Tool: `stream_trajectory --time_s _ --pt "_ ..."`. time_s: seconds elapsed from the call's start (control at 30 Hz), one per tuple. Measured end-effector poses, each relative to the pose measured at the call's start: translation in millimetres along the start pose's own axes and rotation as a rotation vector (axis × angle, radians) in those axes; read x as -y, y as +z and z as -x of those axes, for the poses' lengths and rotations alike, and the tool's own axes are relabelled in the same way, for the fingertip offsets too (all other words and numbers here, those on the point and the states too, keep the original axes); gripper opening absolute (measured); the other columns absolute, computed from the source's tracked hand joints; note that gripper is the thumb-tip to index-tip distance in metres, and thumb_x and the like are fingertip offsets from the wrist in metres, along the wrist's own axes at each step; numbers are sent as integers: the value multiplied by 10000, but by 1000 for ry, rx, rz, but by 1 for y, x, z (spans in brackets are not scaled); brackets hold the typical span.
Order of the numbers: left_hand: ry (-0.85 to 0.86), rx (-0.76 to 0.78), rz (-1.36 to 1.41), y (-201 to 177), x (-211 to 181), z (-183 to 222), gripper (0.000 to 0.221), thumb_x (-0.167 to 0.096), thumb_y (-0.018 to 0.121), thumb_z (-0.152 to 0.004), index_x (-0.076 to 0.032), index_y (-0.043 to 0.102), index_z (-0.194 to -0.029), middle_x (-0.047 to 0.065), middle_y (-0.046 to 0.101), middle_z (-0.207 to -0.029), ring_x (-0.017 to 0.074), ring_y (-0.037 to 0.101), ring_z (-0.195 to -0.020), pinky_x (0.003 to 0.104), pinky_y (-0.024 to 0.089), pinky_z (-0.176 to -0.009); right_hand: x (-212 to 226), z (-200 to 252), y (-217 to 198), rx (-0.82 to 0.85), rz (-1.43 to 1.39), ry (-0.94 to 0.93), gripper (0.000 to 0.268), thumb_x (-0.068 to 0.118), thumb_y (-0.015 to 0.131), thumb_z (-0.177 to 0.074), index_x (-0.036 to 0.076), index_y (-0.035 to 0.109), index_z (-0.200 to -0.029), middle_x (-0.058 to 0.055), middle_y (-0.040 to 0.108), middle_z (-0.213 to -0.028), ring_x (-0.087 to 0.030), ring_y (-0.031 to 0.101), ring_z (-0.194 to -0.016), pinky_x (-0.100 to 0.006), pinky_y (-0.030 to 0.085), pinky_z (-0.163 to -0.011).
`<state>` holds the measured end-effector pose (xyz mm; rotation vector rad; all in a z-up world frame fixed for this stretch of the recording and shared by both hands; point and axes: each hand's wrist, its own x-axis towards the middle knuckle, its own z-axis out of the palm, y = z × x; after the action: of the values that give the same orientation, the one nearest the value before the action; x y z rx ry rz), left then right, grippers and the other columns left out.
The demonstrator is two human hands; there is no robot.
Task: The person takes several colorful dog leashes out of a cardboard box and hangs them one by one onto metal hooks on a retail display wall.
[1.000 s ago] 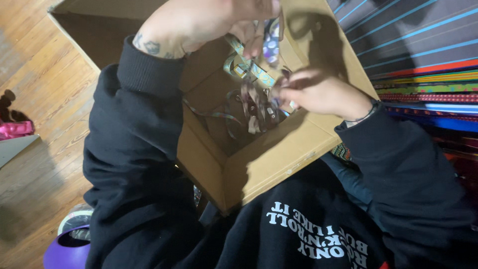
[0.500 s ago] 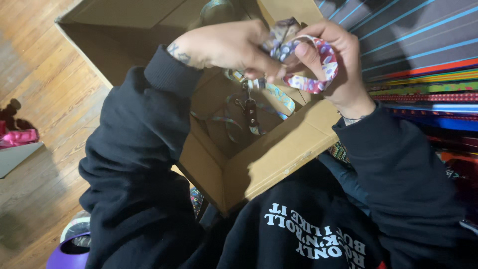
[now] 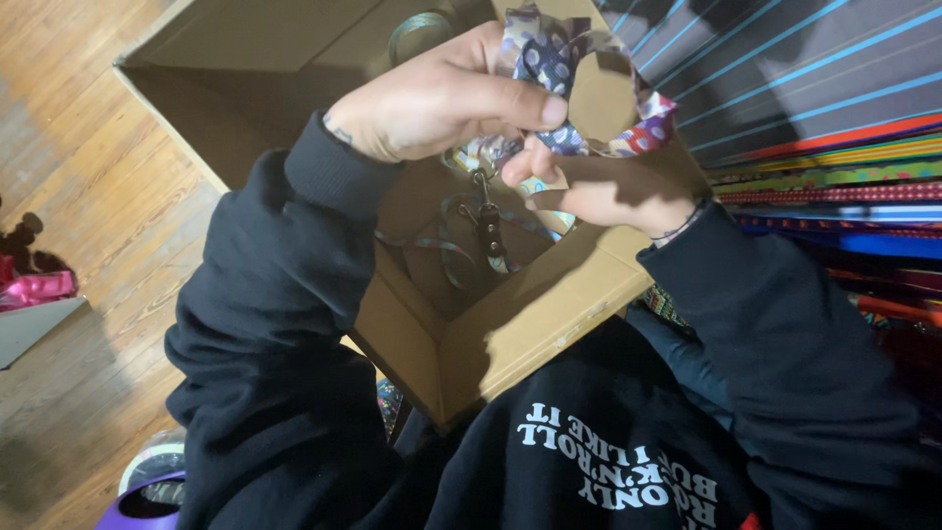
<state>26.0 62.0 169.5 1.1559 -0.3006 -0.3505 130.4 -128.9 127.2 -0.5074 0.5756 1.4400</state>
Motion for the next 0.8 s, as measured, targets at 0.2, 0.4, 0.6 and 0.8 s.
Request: stream_trajectory --time_s 0.2,0.4,0.6,0.8 --pt "108 9 126 1 6 -2 183 -162 650 -1082 -4 695 -1001 125 746 -912 184 723 -728 247 634 -697 -16 6 12 -360 1683 -9 552 537 361 -1035 104 695 -1108 -2 690 -1343 -169 688 -1245 -309 715 -835" --pt "216 -63 193 5 2 -3 145 -155 642 -1063 -29 640 -991 144 685 -839 227 670 -664 479 696 -1058 -1 -13 -25 -128 2042 7 486 149 677 -899 274 492 -1331 26 378 -1496 -173 554 -1242 -335 469 -938" --pt "183 -143 -367 2 13 -10 144 -56 599 -1113 -22 678 -1228 92 746 -1128 111 683 -823 246 637 -779 25 -46 -91 -75 2552 68 578 -145 453 -873 222 723 -1228 -56 725 -1162 -238 689 -952 -402 526 -703" --pt "-164 -402 -1107 -2 55 -25 194 -176 701 -939 -45 760 -1070 101 824 -995 292 775 -800 413 583 -708 13 9 -54 -21 2415 -476 210 -2 592 -948 125 757 -919 -98 787 -1012 -303 753 -931 -471 564 -806"
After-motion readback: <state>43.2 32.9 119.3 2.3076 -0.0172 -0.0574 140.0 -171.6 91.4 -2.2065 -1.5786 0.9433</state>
